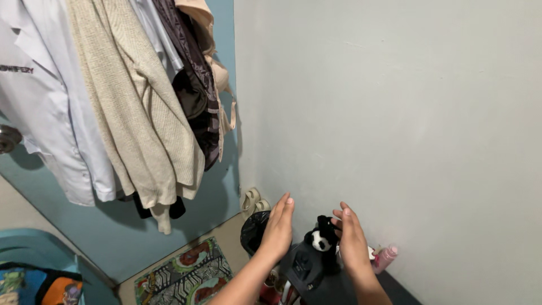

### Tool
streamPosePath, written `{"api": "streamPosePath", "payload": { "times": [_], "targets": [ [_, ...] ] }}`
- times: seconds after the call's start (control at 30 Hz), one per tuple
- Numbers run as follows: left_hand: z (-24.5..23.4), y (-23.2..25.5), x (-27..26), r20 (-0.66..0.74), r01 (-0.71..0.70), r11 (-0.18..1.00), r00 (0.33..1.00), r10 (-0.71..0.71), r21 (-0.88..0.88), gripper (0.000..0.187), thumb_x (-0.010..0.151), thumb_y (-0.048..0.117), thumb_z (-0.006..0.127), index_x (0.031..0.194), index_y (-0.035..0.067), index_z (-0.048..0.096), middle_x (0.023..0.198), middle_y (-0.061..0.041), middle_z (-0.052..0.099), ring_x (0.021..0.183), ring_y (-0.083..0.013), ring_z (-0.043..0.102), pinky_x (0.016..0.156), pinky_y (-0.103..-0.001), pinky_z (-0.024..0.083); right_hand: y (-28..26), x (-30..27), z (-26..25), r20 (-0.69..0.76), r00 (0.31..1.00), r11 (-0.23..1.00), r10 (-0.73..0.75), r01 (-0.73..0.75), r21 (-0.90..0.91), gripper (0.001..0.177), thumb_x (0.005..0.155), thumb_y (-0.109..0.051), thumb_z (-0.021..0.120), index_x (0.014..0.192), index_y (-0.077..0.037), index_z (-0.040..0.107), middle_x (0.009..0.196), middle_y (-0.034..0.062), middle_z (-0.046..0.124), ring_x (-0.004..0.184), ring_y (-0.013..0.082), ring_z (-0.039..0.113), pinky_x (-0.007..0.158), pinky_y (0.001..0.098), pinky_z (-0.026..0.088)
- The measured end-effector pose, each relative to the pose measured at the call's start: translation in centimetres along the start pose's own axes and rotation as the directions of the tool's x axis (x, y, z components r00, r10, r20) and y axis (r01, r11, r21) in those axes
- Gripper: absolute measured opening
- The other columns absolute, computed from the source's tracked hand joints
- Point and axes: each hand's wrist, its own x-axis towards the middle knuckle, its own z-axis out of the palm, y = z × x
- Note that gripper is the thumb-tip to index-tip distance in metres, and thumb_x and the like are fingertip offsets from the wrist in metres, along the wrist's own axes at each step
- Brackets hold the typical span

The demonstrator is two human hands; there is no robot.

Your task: The person moves various personal care items and a cable from a small black table to a white plastic drawer unit. They pick up a jar, a dark bottle, a pink bottle, a black cable, and small white jars, placing them on the drawer unit one by one.

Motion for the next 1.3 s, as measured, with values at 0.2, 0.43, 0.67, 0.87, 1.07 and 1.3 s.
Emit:
{"api": "streamPosePath", "payload": {
  "times": [0.2,0.43,0.67,0.87,1.07,1.3],
  "targets": [
    [0.1,-0.3,2.3,0.042,0.031,0.999,0.999,-0.031,0.011,0.076,0.097,0.060,0.037,0.153,0.009,0.042,0.160,-0.015,0.041,0.150,-0.0276,0.037,0.120,-0.037,0.028,-0.2,1.3,0.5,-0.017,1.000,0.999,0.010,-0.010,-0.053,0.069,0.101,-0.054,0.033,0.153,-0.009,0.044,0.138,0.0123,0.061,0.120,0.0238,0.060,0.104,0.0385,0.046],
    [0.1,-1.0,5.6,0.105,0.022,1.000,0.994,-0.021,-0.012,0.074,0.097,0.057,0.040,0.153,0.009,0.043,0.158,-0.015,0.045,0.148,-0.0283,0.041,0.119,-0.038,0.030,0.3,2.8,1.0,-0.055,0.998,0.998,0.027,-0.030,-0.064,0.068,0.101,-0.054,0.035,0.153,-0.010,0.044,0.139,0.0134,0.061,0.122,0.0243,0.059,0.106,0.0383,0.044],
    [0.7,-1.0,7.5,0.187,0.045,0.998,0.982,-0.038,-0.032,0.070,0.097,0.056,0.042,0.151,0.012,0.046,0.156,-0.014,0.048,0.147,-0.0267,0.043,0.119,-0.037,0.032,1.8,4.0,0.4,-0.134,0.991,0.998,0.026,-0.034,-0.061,0.067,0.101,-0.053,0.036,0.153,-0.010,0.044,0.138,0.0140,0.061,0.123,0.0272,0.060,0.106,0.0421,0.045],
    [2.8,-1.9,8.6,0.272,0.041,0.995,0.962,-0.013,-0.095,0.069,0.098,0.053,0.044,0.149,0.007,0.048,0.154,-0.016,0.051,0.145,-0.0272,0.045,0.118,-0.037,0.033,4.0,4.4,-1.1,-0.250,0.966,0.996,0.062,-0.075,-0.043,0.066,0.101,-0.051,0.038,0.152,-0.010,0.047,0.137,0.0152,0.063,0.121,0.0311,0.062,0.102,0.0461,0.047],
    [6.2,-1.9,8.0,0.414,-0.011,0.985,0.907,0.083,-0.174,0.068,0.101,0.049,0.043,0.147,-0.001,0.047,0.152,-0.022,0.052,0.144,-0.0305,0.046,0.118,-0.038,0.033,3.0,1.3,-4.1,-0.361,0.927,0.985,0.098,-0.142,-0.098,0.064,0.103,-0.049,0.034,0.153,-0.011,0.044,0.140,0.0140,0.060,0.125,0.0278,0.060,0.105,0.0425,0.044],
    [11.6,-1.3,6.4,0.544,-0.021,0.990,0.834,0.094,-0.140,0.066,0.100,0.048,0.045,0.145,0.001,0.051,0.150,-0.020,0.054,0.143,-0.0290,0.047,0.116,-0.037,0.034,2.2,-2.3,-8.5,-0.508,0.860,0.996,0.045,-0.077,-0.041,0.064,0.104,-0.048,0.036,0.152,-0.008,0.045,0.140,0.0164,0.062,0.126,0.0262,0.061,0.109,0.0372,0.042]
  ]
}}
